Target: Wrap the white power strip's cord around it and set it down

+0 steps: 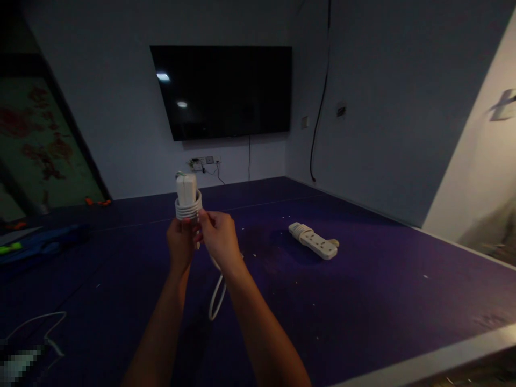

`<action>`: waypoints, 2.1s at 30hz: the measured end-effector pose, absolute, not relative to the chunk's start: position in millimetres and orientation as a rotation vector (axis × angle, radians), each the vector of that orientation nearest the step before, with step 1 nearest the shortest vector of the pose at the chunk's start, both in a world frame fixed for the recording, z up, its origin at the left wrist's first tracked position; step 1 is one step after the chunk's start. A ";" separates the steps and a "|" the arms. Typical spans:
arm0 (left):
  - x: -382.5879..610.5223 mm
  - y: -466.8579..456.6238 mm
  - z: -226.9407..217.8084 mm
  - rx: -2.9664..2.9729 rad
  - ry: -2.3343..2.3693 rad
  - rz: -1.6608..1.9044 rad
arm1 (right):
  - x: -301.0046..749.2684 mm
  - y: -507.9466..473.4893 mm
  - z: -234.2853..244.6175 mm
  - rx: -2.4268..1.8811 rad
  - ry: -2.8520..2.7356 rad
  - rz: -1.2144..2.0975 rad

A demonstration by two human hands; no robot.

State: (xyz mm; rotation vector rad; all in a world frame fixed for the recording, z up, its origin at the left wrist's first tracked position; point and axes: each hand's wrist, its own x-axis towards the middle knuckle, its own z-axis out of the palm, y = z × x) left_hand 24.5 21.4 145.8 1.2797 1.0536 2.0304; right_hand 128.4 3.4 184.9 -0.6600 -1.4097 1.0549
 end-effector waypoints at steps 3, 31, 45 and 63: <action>23.0 18.3 147.0 1.483 1.281 2.226 | 130.1 7.9 182.2 -0.704 -1.456 1.076; 22.8 22.0 156.2 1.268 1.027 1.996 | 141.0 17.3 179.0 -0.751 -1.482 0.952; 29.6 12.1 166.6 1.136 1.084 2.017 | 143.8 23.7 175.5 -1.005 -1.578 0.618; 33.4 8.5 171.2 1.044 0.887 1.972 | 160.3 28.2 181.5 -0.767 -1.357 0.913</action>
